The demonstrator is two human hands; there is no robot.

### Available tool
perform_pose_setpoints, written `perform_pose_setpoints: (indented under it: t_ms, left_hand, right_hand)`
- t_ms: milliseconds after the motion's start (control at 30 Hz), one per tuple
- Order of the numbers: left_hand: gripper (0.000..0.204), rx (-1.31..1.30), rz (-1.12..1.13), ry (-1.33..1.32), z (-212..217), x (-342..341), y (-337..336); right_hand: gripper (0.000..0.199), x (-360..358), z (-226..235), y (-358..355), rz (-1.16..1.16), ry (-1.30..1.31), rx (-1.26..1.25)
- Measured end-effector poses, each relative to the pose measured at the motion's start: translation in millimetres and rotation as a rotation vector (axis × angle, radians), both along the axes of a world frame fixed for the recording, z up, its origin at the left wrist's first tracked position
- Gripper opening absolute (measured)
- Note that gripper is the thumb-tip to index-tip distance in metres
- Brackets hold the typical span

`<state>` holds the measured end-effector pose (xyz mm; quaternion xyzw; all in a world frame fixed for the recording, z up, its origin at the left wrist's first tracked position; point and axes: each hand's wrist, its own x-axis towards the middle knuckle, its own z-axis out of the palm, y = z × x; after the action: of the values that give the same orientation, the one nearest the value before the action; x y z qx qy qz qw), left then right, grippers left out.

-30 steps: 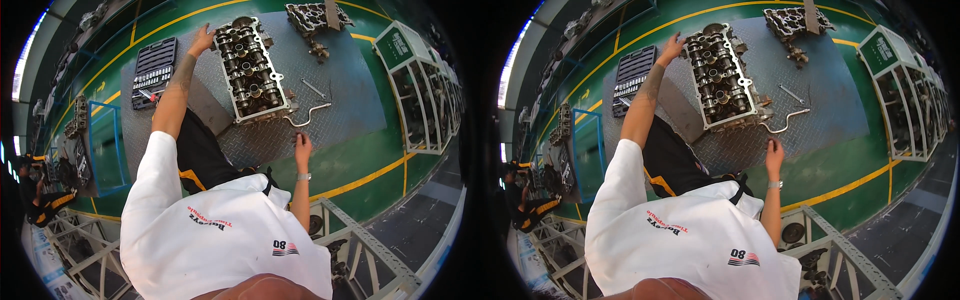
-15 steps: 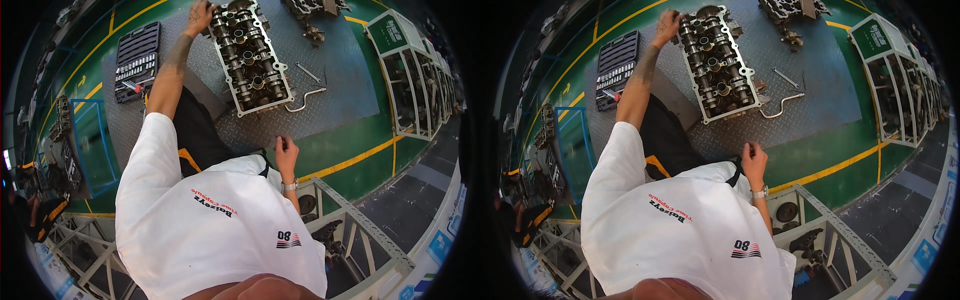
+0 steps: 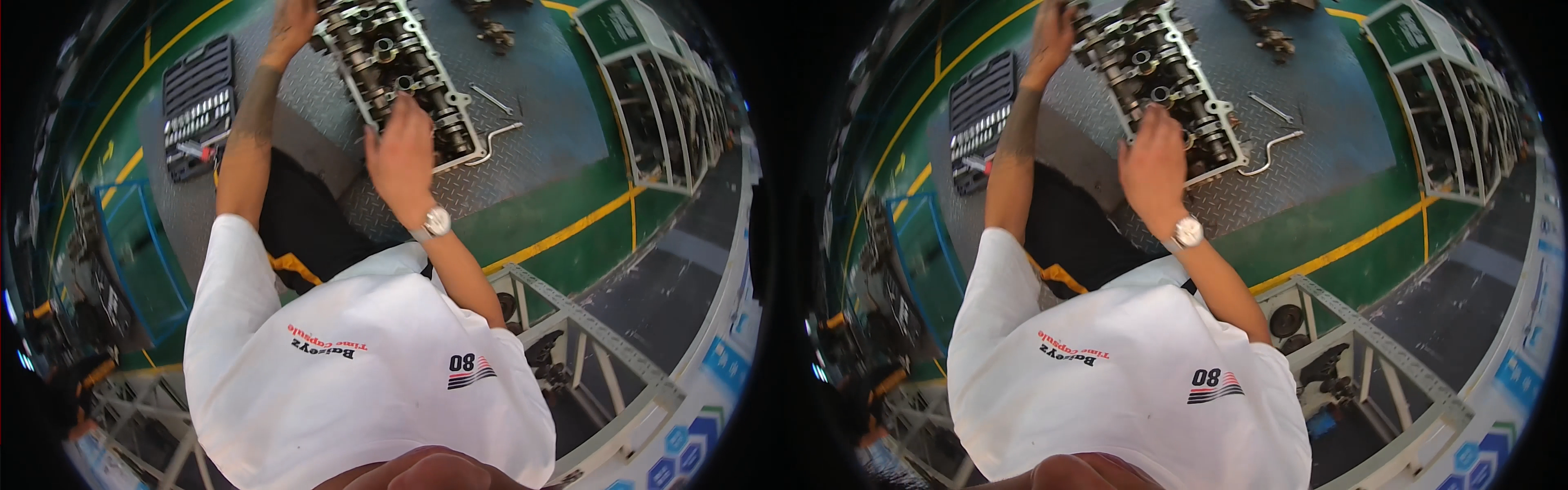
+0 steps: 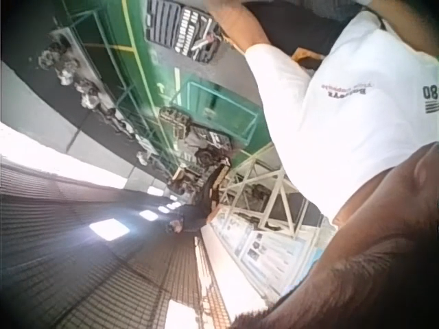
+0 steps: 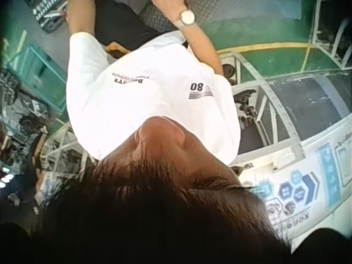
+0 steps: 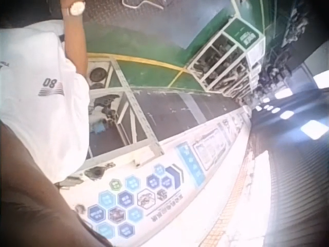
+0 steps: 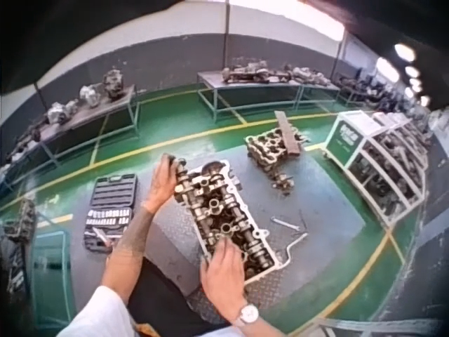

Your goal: The person is disassembling a car engine cylinder head using a socket wrench and identifying components.

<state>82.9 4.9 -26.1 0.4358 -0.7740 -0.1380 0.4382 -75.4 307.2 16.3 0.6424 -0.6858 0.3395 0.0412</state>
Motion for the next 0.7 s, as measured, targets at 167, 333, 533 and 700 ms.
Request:
perform_pose_setpoints:
  t_ms: [167, 333, 533, 700]
  left_hand:
    - [0.049, -0.292, 0.047, -0.366, -9.2, 89.9, -47.6]
    - [0.053, -0.177, 0.063, 0.076, 21.3, 107.5, -73.2]
    - [0.064, 0.165, -0.234, -0.04, 13.4, 22.7, -14.7]
    - [0.076, -0.139, -0.215, -0.932, -12.5, -43.0, 56.7]
  right_hand:
    - [0.017, 23.7, -18.4, -32.9, -0.212, -0.236, 0.188]
    - [0.016, 18.2, 21.6, 12.5, -0.147, -0.723, -0.079]
    - [0.027, -53.4, 69.0, 120.3, -0.147, -0.859, -0.239]
    - [0.028, -165.6, 122.0, 274.9, -0.801, -0.654, -0.362]
